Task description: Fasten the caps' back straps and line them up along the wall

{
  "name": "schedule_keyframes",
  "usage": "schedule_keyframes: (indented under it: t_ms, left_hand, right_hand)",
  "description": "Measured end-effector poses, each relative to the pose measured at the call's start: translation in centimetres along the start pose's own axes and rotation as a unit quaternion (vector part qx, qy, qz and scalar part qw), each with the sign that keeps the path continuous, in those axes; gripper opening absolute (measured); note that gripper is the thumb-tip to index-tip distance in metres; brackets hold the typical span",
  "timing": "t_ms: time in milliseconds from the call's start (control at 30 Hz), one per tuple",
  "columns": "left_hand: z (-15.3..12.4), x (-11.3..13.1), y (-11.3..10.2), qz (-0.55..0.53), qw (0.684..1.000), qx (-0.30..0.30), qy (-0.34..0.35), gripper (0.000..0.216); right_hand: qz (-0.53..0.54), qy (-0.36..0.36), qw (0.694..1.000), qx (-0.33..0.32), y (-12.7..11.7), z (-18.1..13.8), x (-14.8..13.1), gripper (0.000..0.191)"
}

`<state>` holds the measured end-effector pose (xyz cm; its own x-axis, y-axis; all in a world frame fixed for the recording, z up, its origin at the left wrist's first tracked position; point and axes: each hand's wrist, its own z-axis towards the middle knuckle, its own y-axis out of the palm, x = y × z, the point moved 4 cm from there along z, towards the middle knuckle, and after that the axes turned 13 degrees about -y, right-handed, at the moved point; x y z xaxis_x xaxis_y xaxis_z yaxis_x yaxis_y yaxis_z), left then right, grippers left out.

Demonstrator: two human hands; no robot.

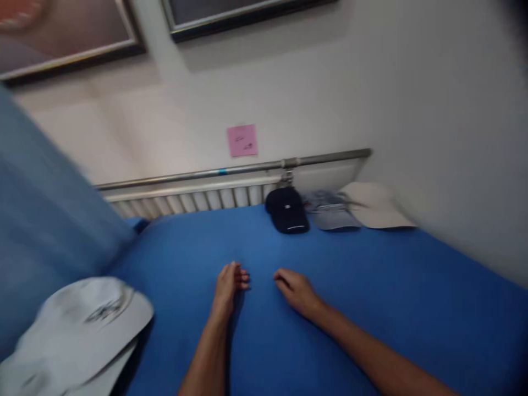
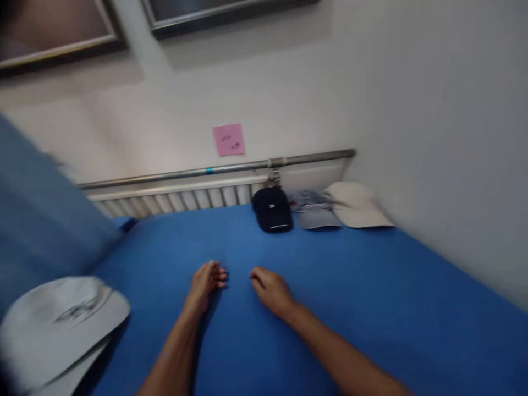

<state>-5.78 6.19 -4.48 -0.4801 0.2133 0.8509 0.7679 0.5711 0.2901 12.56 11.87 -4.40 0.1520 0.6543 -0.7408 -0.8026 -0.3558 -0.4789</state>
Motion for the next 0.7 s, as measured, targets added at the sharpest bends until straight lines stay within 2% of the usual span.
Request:
schedule_keyframes:
  t_ms: [100,200,333,500,700]
  left_hand:
    - [0.1,0.9,-2.0,-0.041,0.998,0.045,0.018,0.023]
    - [0.1,1.5,-4.7,-0.090,0.991,0.094,0.037,0.021]
    - [-1.4,1.7,-8.3,-0.155,0.977,0.142,0.046,0.014]
    - [-4.4,1.1,-12.6,-0.227,0.946,0.221,0.074,0.007]
    - [-7.1,0.2,-15.1,-0.277,0.916,0.269,0.105,0.012]
  right_hand:
    - [-0.035,-0.013,0.998,-0.055,1.3,-0.5,-1.3,0.015]
    - [-0.049,-0.029,0.995,-0.081,2.1,-0.5,-2.1,0.016]
    - [-0.057,-0.037,0.995,-0.080,2.3,-0.6,-2.4,0.016]
    - [-0.066,-0.042,0.994,-0.083,2.2,-0.5,-2.5,0.017]
    - [-0.069,-0.038,0.993,-0.084,2.2,-0.5,-2.5,0.016]
